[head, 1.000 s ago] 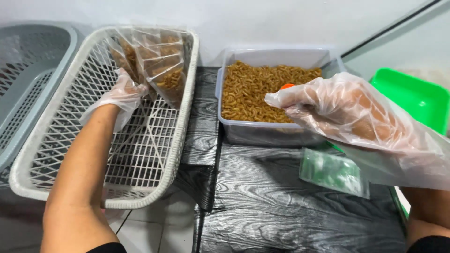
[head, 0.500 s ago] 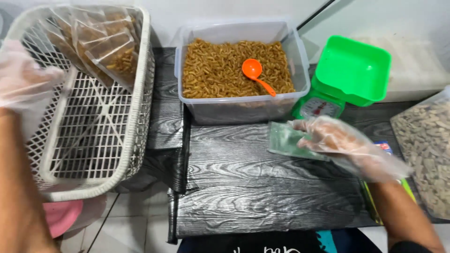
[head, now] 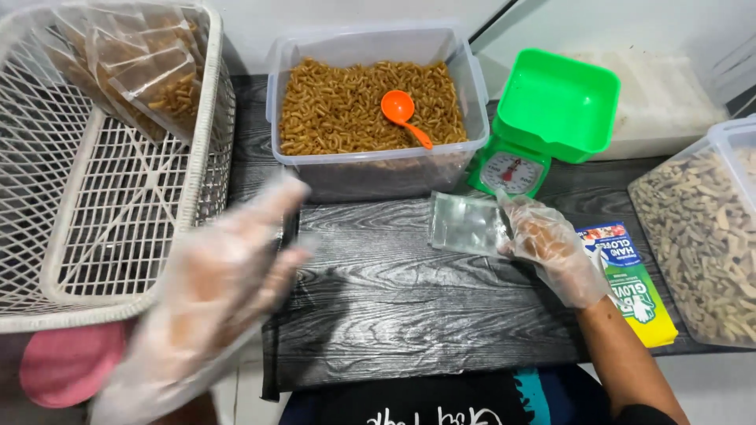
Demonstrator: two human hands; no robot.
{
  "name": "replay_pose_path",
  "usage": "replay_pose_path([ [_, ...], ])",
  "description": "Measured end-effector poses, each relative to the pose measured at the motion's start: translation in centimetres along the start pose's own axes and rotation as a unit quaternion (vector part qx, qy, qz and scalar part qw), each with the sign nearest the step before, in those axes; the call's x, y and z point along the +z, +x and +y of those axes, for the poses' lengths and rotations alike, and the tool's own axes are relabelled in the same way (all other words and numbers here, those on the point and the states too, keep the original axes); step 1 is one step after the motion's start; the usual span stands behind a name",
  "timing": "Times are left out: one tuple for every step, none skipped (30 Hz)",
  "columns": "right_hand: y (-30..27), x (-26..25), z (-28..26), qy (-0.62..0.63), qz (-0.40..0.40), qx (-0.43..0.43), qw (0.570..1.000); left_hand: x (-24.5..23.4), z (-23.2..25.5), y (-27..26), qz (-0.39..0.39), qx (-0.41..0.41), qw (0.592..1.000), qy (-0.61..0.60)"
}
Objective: Packaging dried food items into small plastic bags using a spoon and a scale.
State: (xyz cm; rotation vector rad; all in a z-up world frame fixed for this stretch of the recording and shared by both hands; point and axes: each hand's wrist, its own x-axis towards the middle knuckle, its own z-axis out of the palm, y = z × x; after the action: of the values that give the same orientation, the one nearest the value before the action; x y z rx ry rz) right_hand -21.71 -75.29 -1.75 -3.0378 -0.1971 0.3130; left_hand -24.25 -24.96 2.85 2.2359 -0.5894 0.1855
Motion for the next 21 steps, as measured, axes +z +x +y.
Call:
replay_pose_path([
  [0.5, 2.1, 1.7, -0.023, 0.013, -0.015, 1.0, 2.6, 1.2, 0.3, -0.018, 0.011, 1.0, 0.009],
  [1.1, 4.1, 3.4, -0.046, 0.029, -0.03, 0.998, 5.2, 2.4, 0.7, -0.033, 0.023, 0.999, 0.018],
  [2.0, 6.0, 5.1, -0.046, 0.03, -0.03, 0.998, 6.9, 3.0, 1.4, -0.033, 0.024, 0.999, 0.018],
  [2.8, 7.8, 6.6, -0.081, 0.053, -0.054, 0.994, 8.5, 3.6, 2.0, -0.049, 0.034, 0.998, 0.028],
  [3.6, 9.7, 8.2, -0.115, 0.075, -0.077, 0.987, 10.1, 4.1, 2.5, -0.065, 0.045, 0.996, 0.038],
  [3.0, 7.6, 6.8, -0.115, 0.077, -0.076, 0.987, 11.6, 4.6, 2.6, -0.065, 0.047, 0.996, 0.039],
  [2.4, 5.6, 5.5, -0.102, 0.03, -0.045, 0.993, 13.1, 5.1, 2.6, -0.082, 0.059, 0.994, 0.05],
  [1.6, 3.6, 4.1, -0.089, -0.019, -0.013, 0.996, 14.6, 5.5, 2.4, -0.099, 0.07, 0.991, 0.06],
  [1.6, 3.5, 4.0, -0.088, -0.019, -0.012, 0.996, 16.3, 6.1, 3.1, -0.101, 0.071, 0.991, 0.06],
  [1.7, 3.4, 3.9, -0.06, -0.032, 0.0, 0.998, 18.0, 6.7, 3.7, -0.117, 0.081, 0.987, 0.07],
  [1.7, 3.2, 3.8, -0.032, -0.045, 0.011, 0.998, 19.7, 7.3, 4.3, -0.133, 0.091, 0.984, 0.08],
  [1.9, 3.6, 4.0, -0.033, -0.044, 0.01, 0.998, 20.7, 7.4, 4.2, -0.132, 0.09, 0.984, 0.081],
  [2.0, 4.1, 4.2, -0.05, -0.026, 0.012, 0.998, 21.8, 7.5, 4.2, -0.147, 0.1, 0.98, 0.091],
  [2.1, 4.6, 4.3, -0.066, -0.009, 0.014, 0.998, 22.9, 7.6, 4.1, -0.162, 0.109, 0.975, 0.101],
  [2.0, 4.4, 4.1, -0.066, -0.009, 0.013, 0.998, 23.1, 8.1, 4.6, -0.162, 0.108, 0.976, 0.101],
  [1.8, 4.3, 4.0, -0.068, 0.001, 0.021, 0.997, 23.4, 8.5, 5.1, -0.189, 0.081, 0.972, 0.116],
  [1.6, 4.2, 3.8, -0.071, 0.012, 0.028, 0.997, 23.7, 9.0, 5.7, -0.216, 0.054, 0.966, 0.13],
  [1.0, 3.9, 3.5, -0.071, 0.011, 0.028, 0.997, 24.5, 8.4, 5.6, -0.216, 0.053, 0.966, 0.129],
  [0.4, 3.6, 3.3, -0.114, 0.053, 0.014, 0.992, 25.4, 7.7, 5.5, -0.212, 0.067, 0.964, 0.146],
  [-0.2, 3.2, 3.0, -0.156, 0.096, 0.0, 0.983, 26.2, 7.1, 5.4, -0.207, 0.083, 0.961, 0.163],
  [0.5, 5.5, 4.6, -0.156, 0.096, 0.001, 0.983, 26.8, 6.5, 5.1, -0.208, 0.084, 0.961, 0.163],
])
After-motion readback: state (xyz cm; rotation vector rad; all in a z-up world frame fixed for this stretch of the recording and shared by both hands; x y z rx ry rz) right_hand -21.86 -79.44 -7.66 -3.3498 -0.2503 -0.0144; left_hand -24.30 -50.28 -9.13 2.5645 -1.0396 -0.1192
